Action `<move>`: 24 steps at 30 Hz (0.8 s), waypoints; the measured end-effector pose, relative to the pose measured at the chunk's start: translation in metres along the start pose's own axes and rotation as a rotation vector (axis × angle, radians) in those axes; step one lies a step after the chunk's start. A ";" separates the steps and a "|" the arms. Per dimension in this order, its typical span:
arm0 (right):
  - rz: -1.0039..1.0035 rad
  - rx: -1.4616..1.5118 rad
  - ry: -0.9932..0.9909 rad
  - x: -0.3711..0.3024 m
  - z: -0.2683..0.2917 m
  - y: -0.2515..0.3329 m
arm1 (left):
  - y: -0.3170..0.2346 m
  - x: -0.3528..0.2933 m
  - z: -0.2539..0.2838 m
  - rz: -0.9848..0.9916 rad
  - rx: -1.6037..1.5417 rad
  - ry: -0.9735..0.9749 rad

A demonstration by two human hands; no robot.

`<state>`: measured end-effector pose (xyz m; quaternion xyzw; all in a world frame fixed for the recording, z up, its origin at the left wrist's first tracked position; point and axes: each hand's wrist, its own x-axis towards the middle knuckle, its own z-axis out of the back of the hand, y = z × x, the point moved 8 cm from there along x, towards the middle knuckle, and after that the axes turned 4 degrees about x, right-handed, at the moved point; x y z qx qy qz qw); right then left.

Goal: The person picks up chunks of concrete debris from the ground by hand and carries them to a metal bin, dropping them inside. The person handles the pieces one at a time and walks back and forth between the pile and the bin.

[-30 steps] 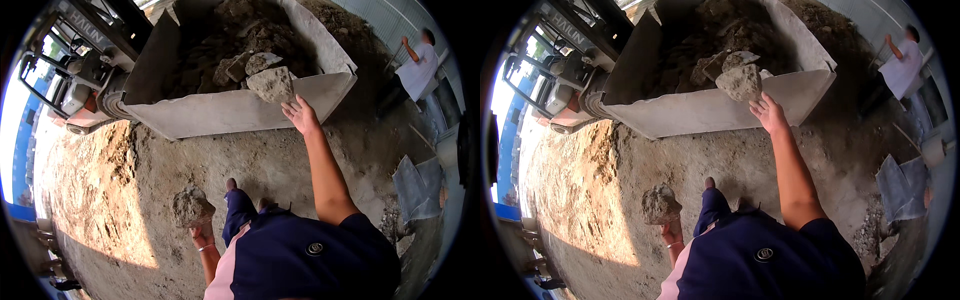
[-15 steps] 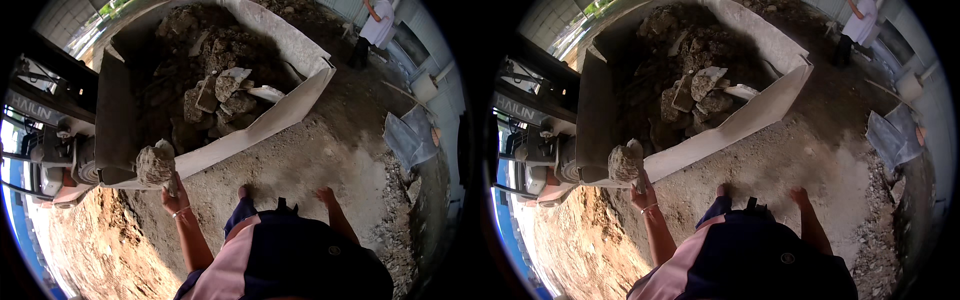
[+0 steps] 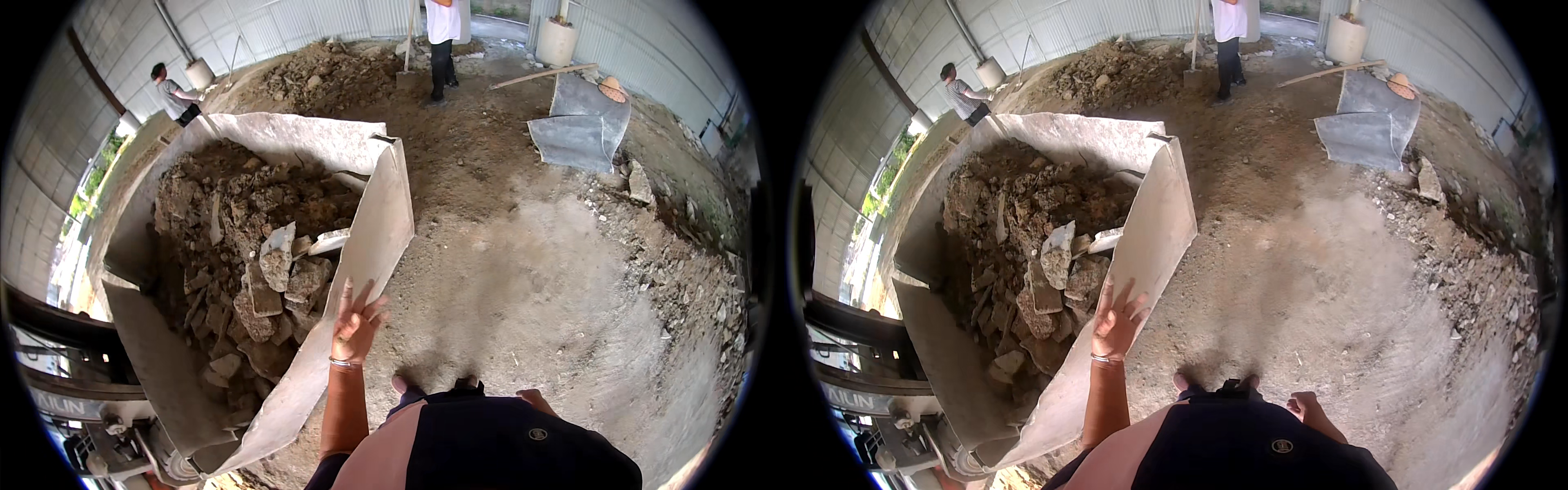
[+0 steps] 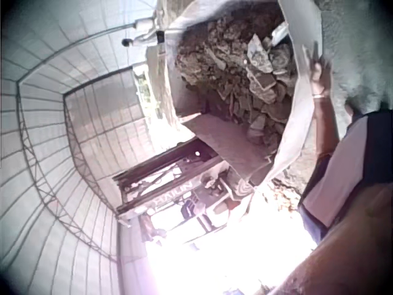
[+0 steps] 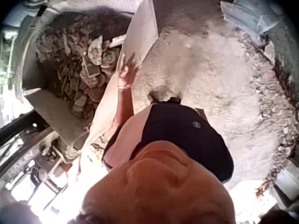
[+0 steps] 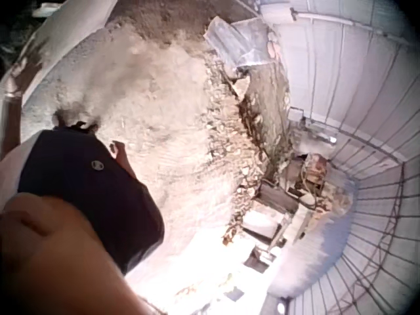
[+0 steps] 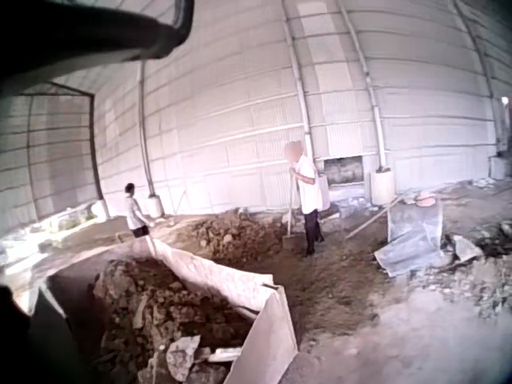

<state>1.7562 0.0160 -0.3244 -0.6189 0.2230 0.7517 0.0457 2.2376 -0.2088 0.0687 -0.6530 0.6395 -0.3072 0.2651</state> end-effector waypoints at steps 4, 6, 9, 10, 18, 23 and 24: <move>0.093 -0.119 0.088 -0.032 -0.018 0.041 | 0.086 0.009 -0.078 0.316 -0.138 0.385; 0.143 -0.109 0.055 -0.036 -0.012 0.071 | 0.117 0.024 -0.065 0.385 -0.051 0.335; 0.255 -0.075 0.133 -0.018 0.005 0.116 | 0.161 0.045 0.013 0.441 0.027 -0.010; 0.287 -0.067 0.073 -0.019 0.015 0.131 | 0.183 0.041 0.066 0.448 0.085 -0.248; 0.271 0.138 -0.043 0.026 0.120 0.152 | 0.300 -0.156 0.245 1.269 0.672 -1.002; 0.002 0.382 -0.178 0.050 0.156 0.116 | 0.336 -0.085 0.227 1.353 0.720 -0.841; -0.054 0.393 -0.213 0.051 0.160 0.108 | 0.343 -0.052 0.225 1.350 0.737 -0.797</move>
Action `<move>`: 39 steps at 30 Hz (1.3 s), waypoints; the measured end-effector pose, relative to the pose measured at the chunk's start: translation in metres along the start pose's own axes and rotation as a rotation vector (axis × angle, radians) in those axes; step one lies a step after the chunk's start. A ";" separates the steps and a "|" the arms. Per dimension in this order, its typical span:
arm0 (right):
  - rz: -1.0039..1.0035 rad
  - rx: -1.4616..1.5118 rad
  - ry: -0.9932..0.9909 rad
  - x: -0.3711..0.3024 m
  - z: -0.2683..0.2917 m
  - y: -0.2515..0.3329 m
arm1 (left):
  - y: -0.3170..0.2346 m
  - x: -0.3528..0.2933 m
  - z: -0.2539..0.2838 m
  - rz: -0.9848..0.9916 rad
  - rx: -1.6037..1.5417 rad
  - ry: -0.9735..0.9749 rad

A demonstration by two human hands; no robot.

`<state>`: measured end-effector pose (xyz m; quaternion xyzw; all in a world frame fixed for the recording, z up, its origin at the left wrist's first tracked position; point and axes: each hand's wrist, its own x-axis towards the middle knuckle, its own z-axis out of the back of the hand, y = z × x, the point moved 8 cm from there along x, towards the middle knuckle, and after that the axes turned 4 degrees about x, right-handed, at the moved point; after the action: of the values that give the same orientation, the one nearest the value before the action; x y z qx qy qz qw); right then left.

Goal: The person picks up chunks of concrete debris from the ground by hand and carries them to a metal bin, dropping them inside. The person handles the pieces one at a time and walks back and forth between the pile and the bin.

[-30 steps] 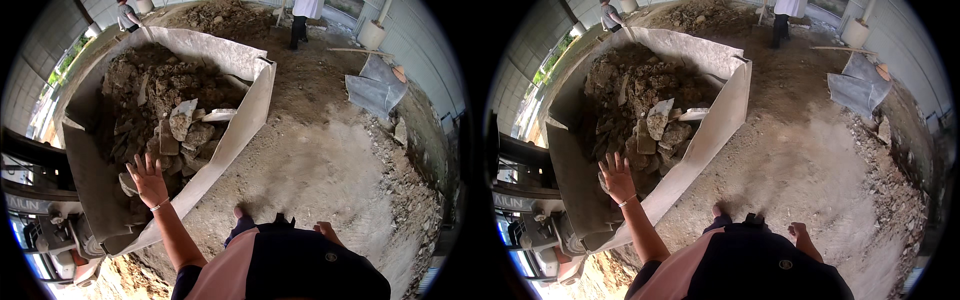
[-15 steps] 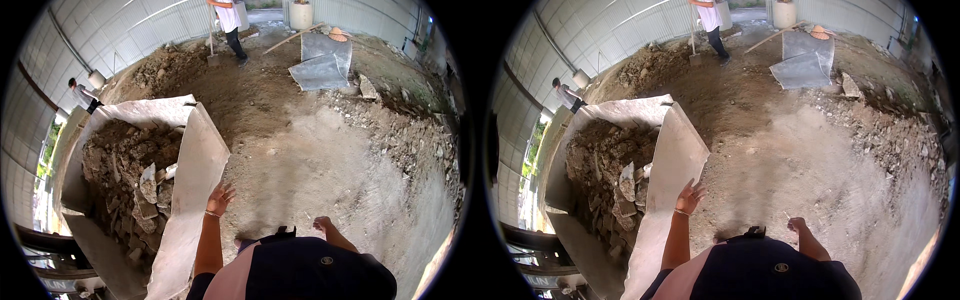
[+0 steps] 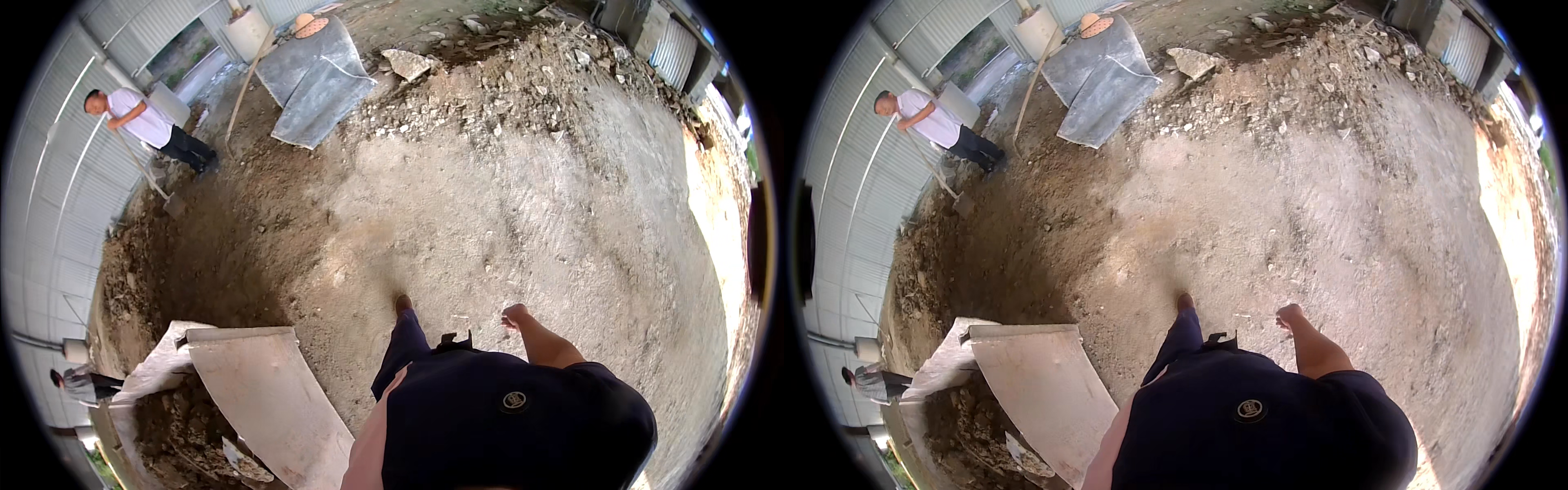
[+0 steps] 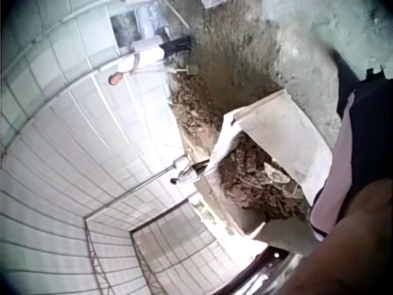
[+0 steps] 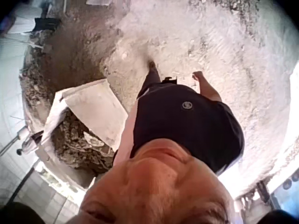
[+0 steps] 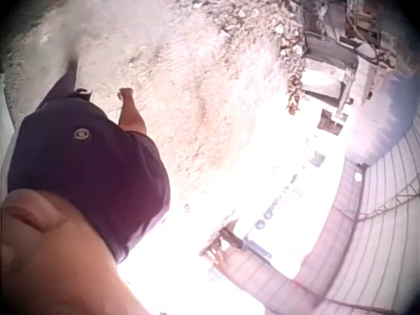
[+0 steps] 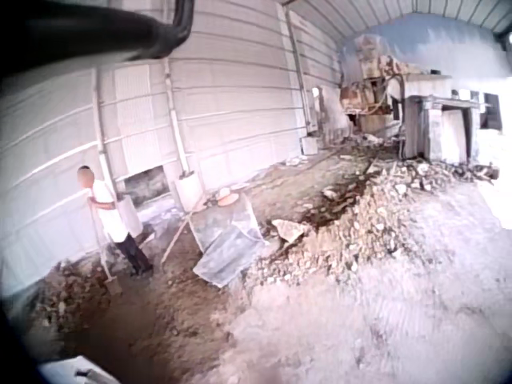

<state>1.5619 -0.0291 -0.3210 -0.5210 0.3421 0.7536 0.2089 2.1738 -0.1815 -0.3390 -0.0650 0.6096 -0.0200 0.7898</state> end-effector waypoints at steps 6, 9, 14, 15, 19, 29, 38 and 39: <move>0.025 0.306 0.045 -0.065 -0.014 0.050 | -0.325 0.029 -0.115 -0.420 0.180 0.311; 0.163 0.492 -0.160 -0.068 0.048 0.047 | -0.437 -0.081 -0.303 -0.755 0.473 0.179; 0.108 0.703 -0.212 -0.080 0.047 0.057 | -0.486 -0.224 -0.540 -1.068 0.619 0.377; 0.055 0.731 -0.226 -0.074 0.046 0.048 | -0.475 -0.240 -0.584 -1.123 0.665 0.422; -0.312 0.792 -0.223 -0.037 0.044 -0.018 | -0.409 -0.234 -0.709 -1.148 0.863 0.475; -0.126 0.831 -0.289 0.043 0.206 0.147 | -0.380 -0.211 -0.717 -0.751 0.955 0.046; 0.325 0.720 -0.207 0.104 0.320 0.442 | -0.413 -0.185 -0.819 -0.569 0.837 -0.045; 0.374 0.694 -0.188 0.101 0.331 0.460 | -0.414 -0.191 -0.864 -0.752 1.071 0.079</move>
<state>1.0028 -0.1028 -0.2040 -0.2773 0.6443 0.6628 0.2621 1.3107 -0.6382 -0.3172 0.1291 0.4797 -0.5980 0.6290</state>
